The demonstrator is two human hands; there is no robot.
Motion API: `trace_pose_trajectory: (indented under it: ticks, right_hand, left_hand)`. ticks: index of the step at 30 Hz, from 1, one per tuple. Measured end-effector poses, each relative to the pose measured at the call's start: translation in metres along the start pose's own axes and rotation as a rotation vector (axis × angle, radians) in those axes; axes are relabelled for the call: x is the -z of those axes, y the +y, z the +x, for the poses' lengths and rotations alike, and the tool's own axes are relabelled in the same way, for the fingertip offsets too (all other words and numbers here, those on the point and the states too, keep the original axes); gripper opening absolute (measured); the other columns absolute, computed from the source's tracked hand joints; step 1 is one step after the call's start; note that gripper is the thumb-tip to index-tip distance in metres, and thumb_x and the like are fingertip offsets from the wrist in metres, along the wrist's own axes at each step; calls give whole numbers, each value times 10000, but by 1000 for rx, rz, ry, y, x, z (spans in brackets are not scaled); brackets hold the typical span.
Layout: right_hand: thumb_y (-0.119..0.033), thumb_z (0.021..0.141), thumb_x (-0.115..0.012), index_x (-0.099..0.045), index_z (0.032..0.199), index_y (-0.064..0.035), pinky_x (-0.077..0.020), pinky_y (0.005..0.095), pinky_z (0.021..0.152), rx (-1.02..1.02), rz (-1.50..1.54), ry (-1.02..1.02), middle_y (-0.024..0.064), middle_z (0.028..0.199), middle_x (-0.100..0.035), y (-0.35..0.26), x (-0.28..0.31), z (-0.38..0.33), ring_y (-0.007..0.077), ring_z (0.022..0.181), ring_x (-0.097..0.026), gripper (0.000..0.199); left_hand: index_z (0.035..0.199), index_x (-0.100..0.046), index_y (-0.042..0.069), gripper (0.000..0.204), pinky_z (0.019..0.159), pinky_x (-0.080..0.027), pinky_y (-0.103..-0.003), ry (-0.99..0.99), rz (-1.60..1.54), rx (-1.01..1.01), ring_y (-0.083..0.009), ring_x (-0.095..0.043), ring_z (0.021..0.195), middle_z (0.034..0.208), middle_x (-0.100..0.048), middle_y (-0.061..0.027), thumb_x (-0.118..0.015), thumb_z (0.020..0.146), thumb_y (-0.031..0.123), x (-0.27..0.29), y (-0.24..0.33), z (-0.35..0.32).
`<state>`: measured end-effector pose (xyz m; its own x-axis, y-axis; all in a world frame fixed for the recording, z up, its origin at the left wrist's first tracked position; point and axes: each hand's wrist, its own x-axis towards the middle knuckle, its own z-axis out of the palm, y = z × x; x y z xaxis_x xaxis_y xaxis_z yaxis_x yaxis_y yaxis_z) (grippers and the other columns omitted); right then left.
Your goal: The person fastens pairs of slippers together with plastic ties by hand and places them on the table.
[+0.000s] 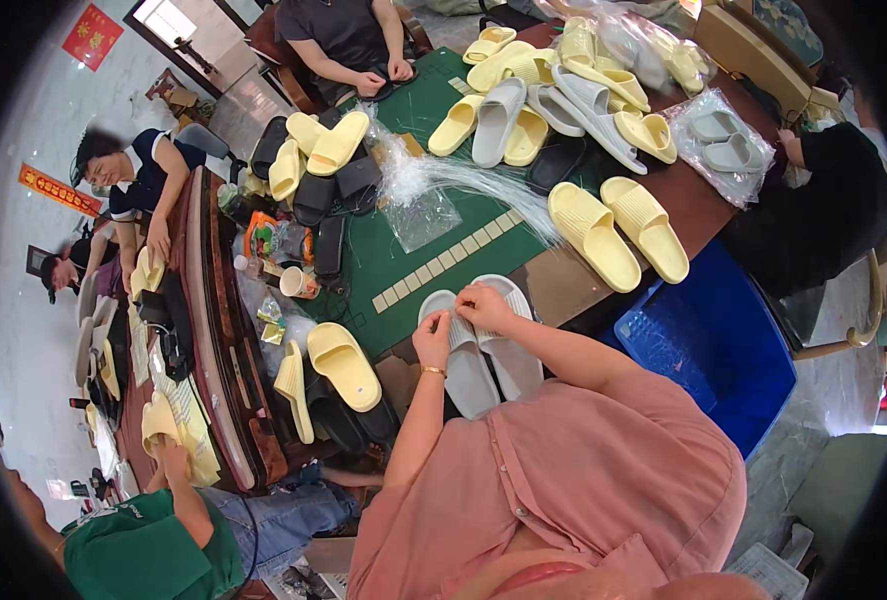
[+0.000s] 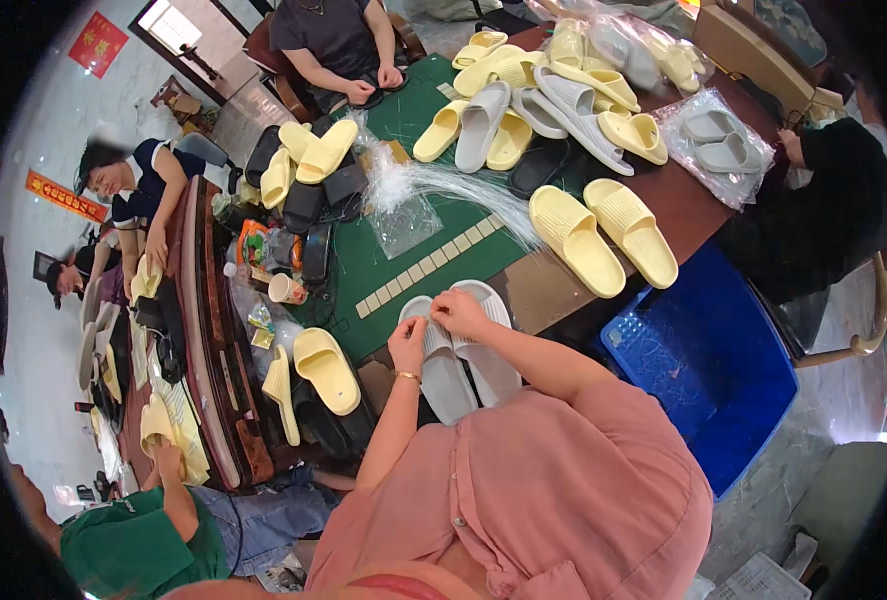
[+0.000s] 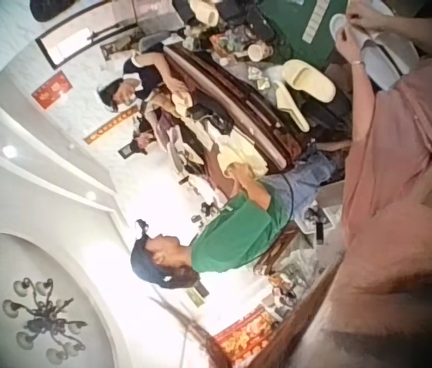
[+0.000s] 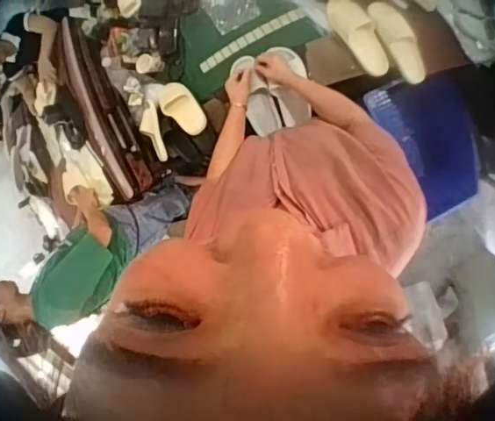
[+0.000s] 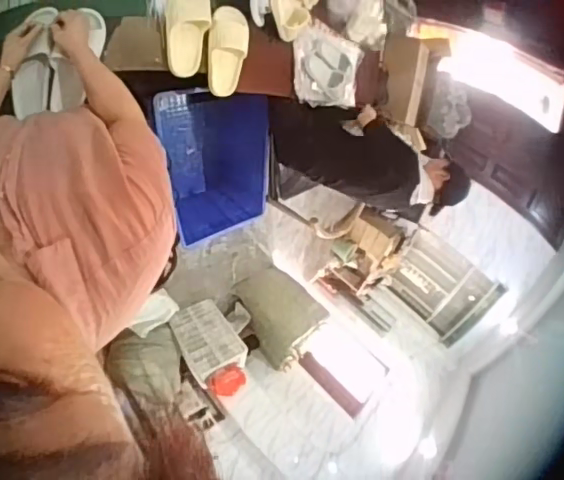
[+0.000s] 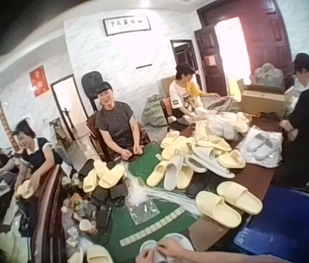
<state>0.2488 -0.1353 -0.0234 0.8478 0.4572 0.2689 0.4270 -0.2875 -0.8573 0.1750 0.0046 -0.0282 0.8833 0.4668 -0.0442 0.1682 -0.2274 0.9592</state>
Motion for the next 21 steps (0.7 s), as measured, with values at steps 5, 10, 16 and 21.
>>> trace_pose_trajectory:
  ticks: [5, 10, 16, 21]
  right_hand:
    - [-102, 666, -610, -595, 661, -51, -432, 369, 672, 24, -5, -41, 83, 669, -586, -2, -3, 1, 271, 707, -537, 54]
    - [-95, 669, -616, -596, 675, -33, -435, 357, 679, -4, 51, -20, 90, 677, -585, 2, -2, -2, 261, 707, -535, 65]
    - [-102, 728, -611, -599, 727, -18, -437, 338, 616, -93, 128, -34, 104, 699, -579, -11, 3, -1, 235, 696, -541, 84]
    - [-101, 725, -602, -590, 713, -16, -439, 339, 622, -27, 50, -38, 104, 686, -571, -4, -1, 0, 236, 691, -543, 87]
  left_hand:
    - [865, -665, -3, 188, 616, -441, -220, 2, -24, -50, -59, -537, 680, 748, -632, 5, -655, 799, 172, 0, -4, 0]
    - [862, -667, -4, 182, 618, -439, -214, -3, 18, -57, -49, -533, 687, 747, -633, 9, -650, 804, 167, -2, 1, -1]
    - [880, -663, -2, 150, 643, -454, -215, -6, -122, -28, -61, -555, 706, 797, -646, 0, -645, 813, 131, 1, -8, -1]
    - [882, -661, -3, 154, 655, -461, -216, -20, -106, -4, -62, -564, 717, 805, -652, -9, -645, 815, 134, -2, -6, -2]
